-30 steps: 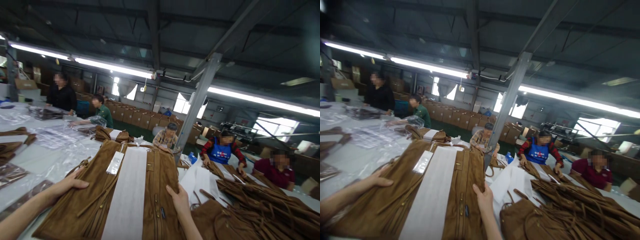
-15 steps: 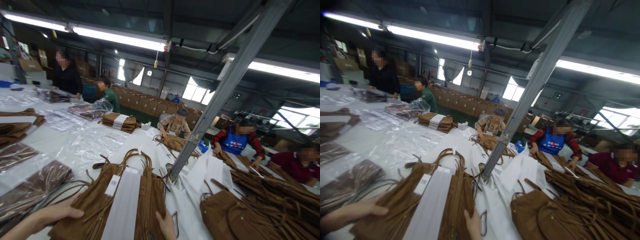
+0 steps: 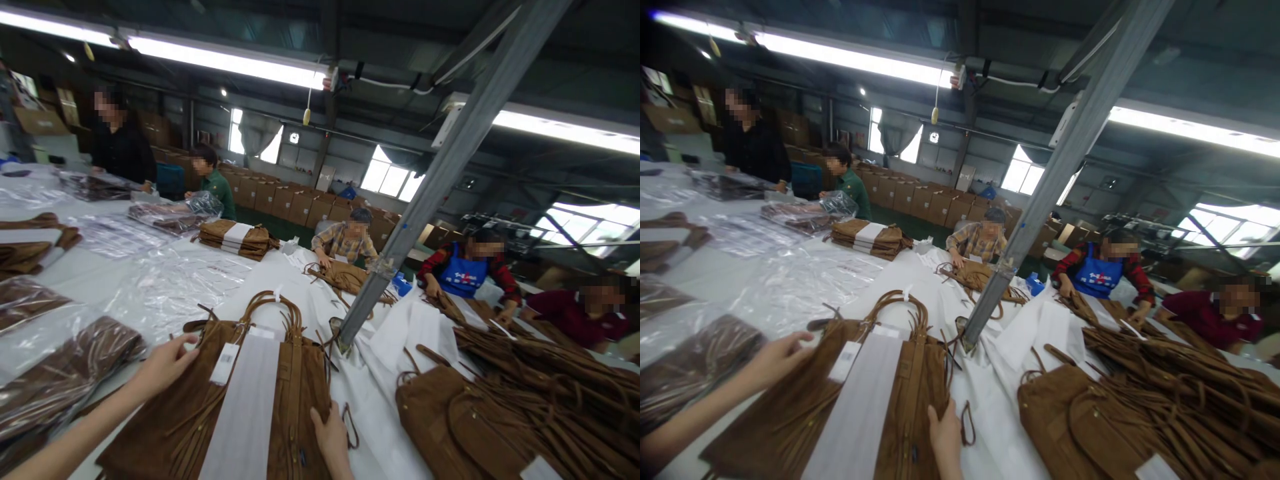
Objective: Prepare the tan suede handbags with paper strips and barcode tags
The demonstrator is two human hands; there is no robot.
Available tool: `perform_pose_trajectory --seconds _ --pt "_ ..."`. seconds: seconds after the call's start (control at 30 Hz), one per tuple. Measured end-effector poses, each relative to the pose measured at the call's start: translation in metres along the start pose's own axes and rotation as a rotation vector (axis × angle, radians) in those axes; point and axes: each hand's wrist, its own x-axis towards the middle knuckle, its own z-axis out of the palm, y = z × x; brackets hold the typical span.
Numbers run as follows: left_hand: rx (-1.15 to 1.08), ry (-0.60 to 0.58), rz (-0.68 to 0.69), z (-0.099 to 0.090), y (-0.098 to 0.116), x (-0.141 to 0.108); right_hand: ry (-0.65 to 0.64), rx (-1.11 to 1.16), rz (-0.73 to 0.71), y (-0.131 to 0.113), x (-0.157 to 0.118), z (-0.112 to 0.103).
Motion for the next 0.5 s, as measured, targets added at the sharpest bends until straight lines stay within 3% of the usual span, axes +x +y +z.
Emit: perform_pose_trajectory --seconds 0.07,0.13,0.3,0.4,0.5 --pt "-0.011 -0.055 -0.043 0.012 0.020 0.025 0.010 -0.019 0.003 0.000 -0.003 0.002" --pt "-0.006 -0.086 -0.112 0.037 0.029 0.042 0.024 -0.043 -0.007 0.003 -0.006 0.008" --pt "-0.047 -0.140 -0.325 0.102 0.027 0.059 0.065 -0.123 0.013 0.015 -0.009 0.023" --pt "-0.186 -0.200 -0.411 0.118 0.026 0.063 0.003 -0.150 0.020 0.011 -0.010 0.021" --pt "-0.444 -0.260 -0.495 0.122 0.026 0.067 -0.028 -0.170 0.034 0.004 -0.012 0.016"
